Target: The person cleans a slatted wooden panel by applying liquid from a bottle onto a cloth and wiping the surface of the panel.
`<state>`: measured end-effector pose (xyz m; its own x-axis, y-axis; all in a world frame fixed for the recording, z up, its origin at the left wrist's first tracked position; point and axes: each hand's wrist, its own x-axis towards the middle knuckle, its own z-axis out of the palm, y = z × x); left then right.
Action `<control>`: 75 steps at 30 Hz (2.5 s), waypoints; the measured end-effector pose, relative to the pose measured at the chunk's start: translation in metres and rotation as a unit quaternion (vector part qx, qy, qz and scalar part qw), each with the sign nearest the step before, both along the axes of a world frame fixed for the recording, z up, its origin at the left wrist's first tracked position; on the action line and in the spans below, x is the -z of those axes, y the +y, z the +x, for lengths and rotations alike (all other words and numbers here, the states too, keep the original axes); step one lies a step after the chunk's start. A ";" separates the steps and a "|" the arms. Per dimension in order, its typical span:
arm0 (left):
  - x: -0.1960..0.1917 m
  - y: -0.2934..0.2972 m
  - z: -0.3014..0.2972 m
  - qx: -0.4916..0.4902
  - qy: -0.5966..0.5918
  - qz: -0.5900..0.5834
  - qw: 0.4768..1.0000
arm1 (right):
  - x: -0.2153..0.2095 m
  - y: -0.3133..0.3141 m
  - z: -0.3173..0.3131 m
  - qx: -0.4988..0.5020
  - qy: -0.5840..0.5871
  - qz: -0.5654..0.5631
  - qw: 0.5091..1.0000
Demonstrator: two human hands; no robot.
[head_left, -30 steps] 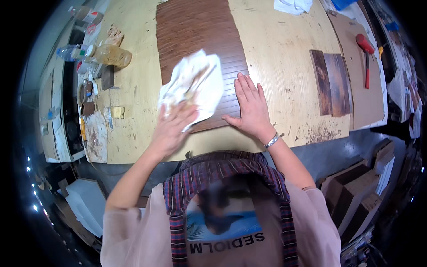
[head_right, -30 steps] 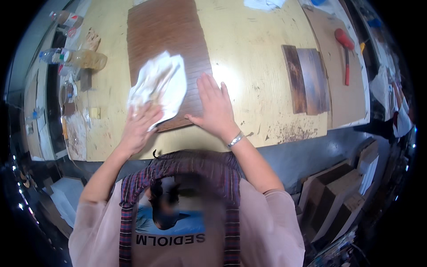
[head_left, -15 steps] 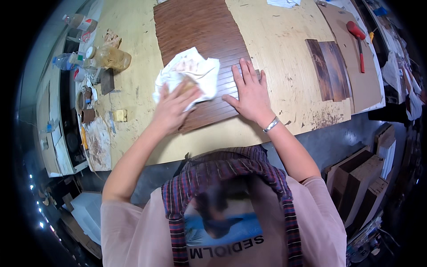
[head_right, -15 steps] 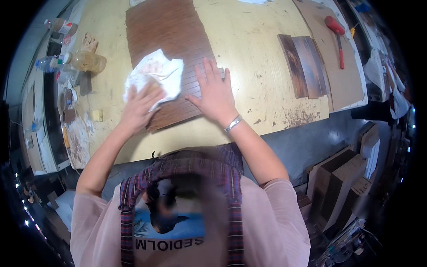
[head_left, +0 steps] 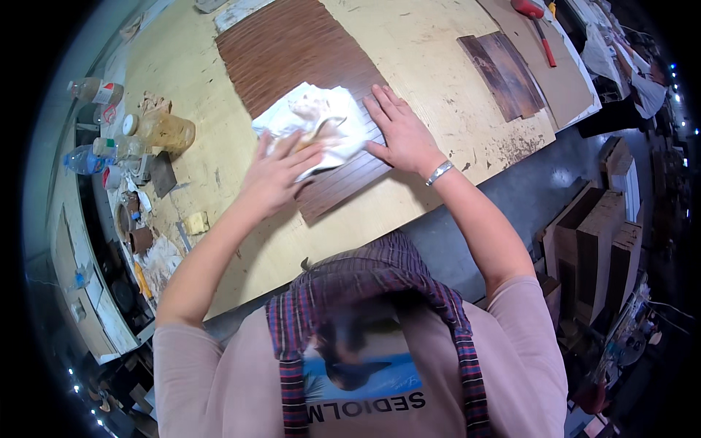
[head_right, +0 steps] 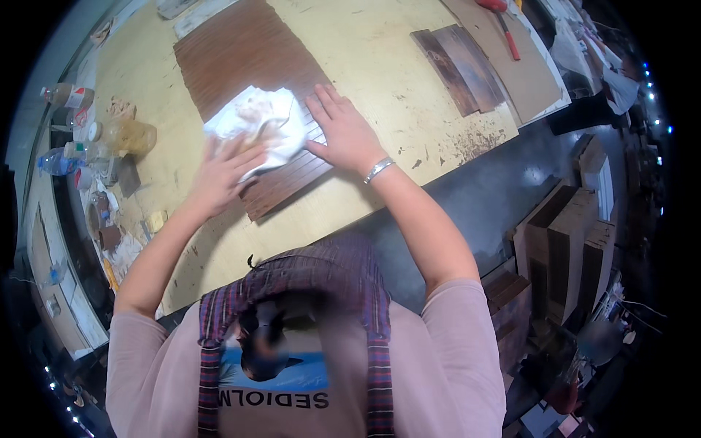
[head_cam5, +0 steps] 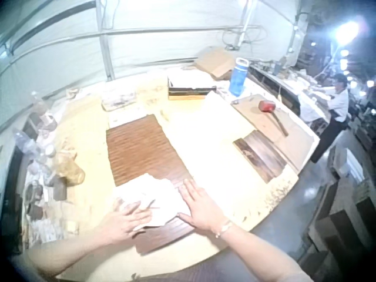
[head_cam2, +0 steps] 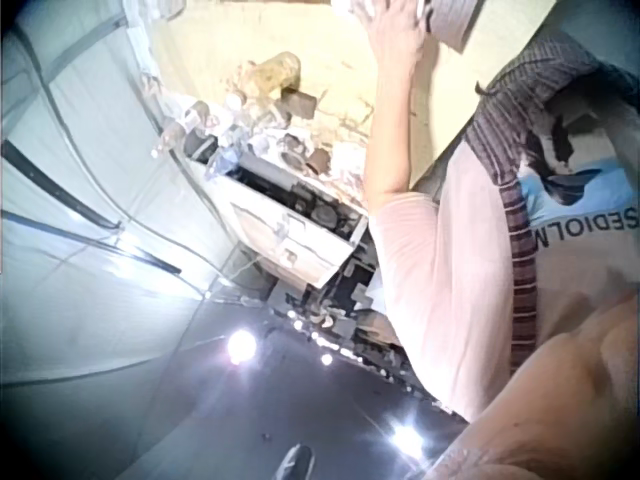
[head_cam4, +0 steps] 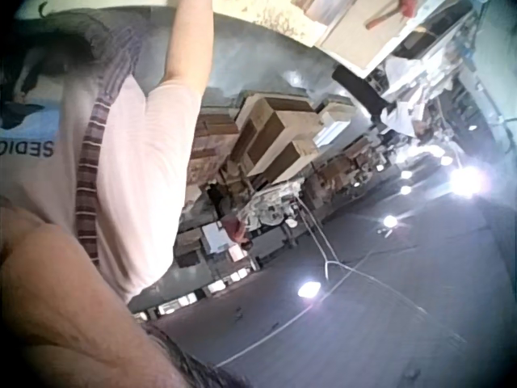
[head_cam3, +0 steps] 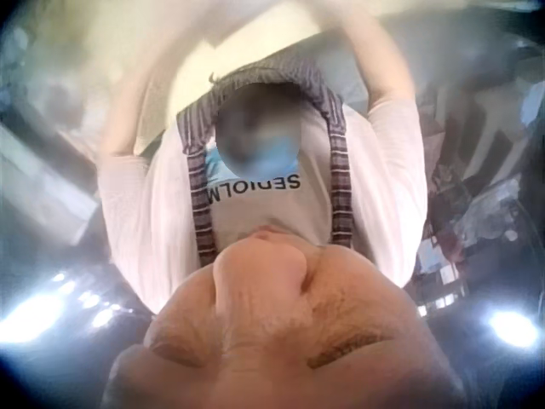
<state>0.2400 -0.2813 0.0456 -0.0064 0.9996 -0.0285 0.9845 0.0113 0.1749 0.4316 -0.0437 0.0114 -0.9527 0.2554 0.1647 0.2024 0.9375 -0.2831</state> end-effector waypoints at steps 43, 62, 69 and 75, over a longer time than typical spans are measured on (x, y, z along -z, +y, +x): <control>-0.004 -0.063 0.047 -0.254 -0.231 0.020 0.939 | -0.005 -0.005 -0.003 0.011 0.005 -0.013 1.000; -0.072 -0.138 -0.045 -0.371 -0.566 0.225 0.701 | -0.139 -0.050 -0.129 -0.179 -0.021 -0.635 0.751; -0.095 -0.119 -0.010 -0.446 -0.410 0.190 0.773 | -0.125 -0.009 -0.131 -0.025 0.052 -0.179 0.982; -0.060 -0.100 0.048 -0.224 -0.394 0.068 0.889 | -0.088 0.007 -0.110 0.035 0.057 -0.205 0.976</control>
<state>0.2882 -0.3810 0.1051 -0.4355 0.8967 -0.0797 0.4577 0.2968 0.8381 0.3214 -0.0370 0.0997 -0.9120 0.3860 0.1390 0.2072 0.7257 -0.6560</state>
